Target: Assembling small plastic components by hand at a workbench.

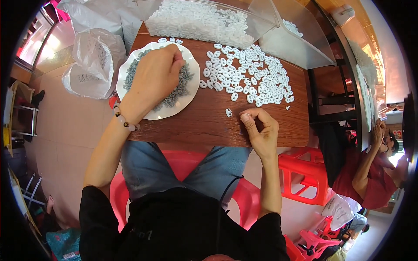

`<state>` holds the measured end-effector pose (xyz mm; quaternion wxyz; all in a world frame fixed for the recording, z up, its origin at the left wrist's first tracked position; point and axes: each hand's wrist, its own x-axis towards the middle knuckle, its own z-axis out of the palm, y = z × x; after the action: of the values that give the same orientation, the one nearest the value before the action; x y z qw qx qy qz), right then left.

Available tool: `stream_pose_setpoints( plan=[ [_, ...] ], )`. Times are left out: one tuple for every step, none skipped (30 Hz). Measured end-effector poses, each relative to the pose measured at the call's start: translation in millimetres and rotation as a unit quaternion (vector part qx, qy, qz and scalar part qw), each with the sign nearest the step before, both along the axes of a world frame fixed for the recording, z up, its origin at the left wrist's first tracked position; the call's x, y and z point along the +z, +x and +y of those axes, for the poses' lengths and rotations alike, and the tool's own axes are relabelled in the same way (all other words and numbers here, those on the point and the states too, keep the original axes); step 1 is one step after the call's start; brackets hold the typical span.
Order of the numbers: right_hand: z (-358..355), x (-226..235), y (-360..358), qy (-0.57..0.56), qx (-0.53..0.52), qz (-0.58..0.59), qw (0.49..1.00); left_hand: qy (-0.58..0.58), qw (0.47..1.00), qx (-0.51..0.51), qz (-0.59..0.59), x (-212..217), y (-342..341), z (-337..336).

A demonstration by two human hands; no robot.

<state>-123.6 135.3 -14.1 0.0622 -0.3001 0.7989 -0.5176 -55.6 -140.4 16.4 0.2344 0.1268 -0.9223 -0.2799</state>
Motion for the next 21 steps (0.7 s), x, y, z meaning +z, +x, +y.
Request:
stream_pose_setpoints(
  plan=[
    [-1, 1, 1, -0.004, -0.003, -0.009, 1.000, -0.002, 1.000, 0.002, -0.001, -1, 2, -4],
    [-1, 0, 1, -0.006, -0.001, -0.009, 1.000, 0.060, 0.998, 0.001, 0.012, -2, 5, -8],
    [-1, 0, 1, -0.014, 0.004, -0.019, 1.000, 0.122, 0.992, 0.000, 0.024, -4, 7, -12],
    [-2, -1, 1, -0.022, 0.009, -0.028, 0.999, 0.121, 0.992, 0.001, 0.025, -6, 10, -15],
    [-3, 1, 2, -0.023, 0.010, -0.027, 0.999, 0.200, 0.979, -0.006, 0.021, -8, 13, -19],
    [-6, 4, 4, -0.039, 0.007, -0.059, 0.997, 0.279, 0.960, -0.013, 0.017, -8, 15, -21],
    [-9, 6, 6, -0.055, 0.001, -0.091, 0.994, 0.278, 0.960, -0.013, 0.018, -8, 16, -20],
    [-11, 9, 6, -0.055, 0.002, -0.090, 0.994, 0.314, 0.949, -0.021, 0.032, -8, 18, -19],
    [-13, 11, 6, -0.049, 0.011, -0.089, 0.995, 0.348, 0.936, -0.029, 0.047, -8, 20, -19],
    [-16, 14, 5, -0.044, 0.019, -0.088, 0.995, 0.347, 0.936, -0.030, 0.049, -6, 21, -18],
    [-19, 17, 5, -0.045, 0.019, -0.086, 0.995, 0.386, 0.921, -0.027, 0.052, -3, 21, -16],
    [-24, 20, 5, -0.042, 0.047, -0.085, 0.994, 0.425, 0.903, -0.024, 0.056, -1, 22, -15],
    [-30, 23, 5, -0.041, 0.076, -0.085, 0.993, 0.422, 0.904, -0.024, 0.057, 1, 24, -14],
    [-37, 26, 5, -0.043, 0.077, -0.083, 0.993, 0.451, 0.890, -0.027, 0.056, 4, 26, -13],
    [-45, 31, 3, -0.018, 0.098, -0.098, 0.990, 0.479, 0.876, -0.031, 0.056, 6, 28, -12],
    [-55, 36, 3, 0.008, 0.120, -0.112, 0.986, 0.476, 0.877, -0.031, 0.058, 9, 31, -11],
    [-64, 39, 4, -0.007, 0.121, -0.126, 0.985, 0.487, 0.870, -0.024, 0.071, 11, 31, -7],
    [-73, 42, 3, -0.008, 0.120, -0.123, 0.985, 0.499, 0.862, -0.018, 0.084, 12, 31, -4],
    [-84, 44, 2, 0.002, 0.135, -0.129, 0.982, 0.498, 0.863, -0.011, 0.085, 15, 33, -2],
    [-93, 46, 1, 0.014, 0.147, -0.133, 0.980, 0.497, 0.864, -0.014, 0.087, 17, 33, 2],
    [-102, 39, -1, -0.040, 0.172, -0.149, 0.973, 0.504, 0.859, -0.022, 0.091, 18, 33, 5]
  ],
)
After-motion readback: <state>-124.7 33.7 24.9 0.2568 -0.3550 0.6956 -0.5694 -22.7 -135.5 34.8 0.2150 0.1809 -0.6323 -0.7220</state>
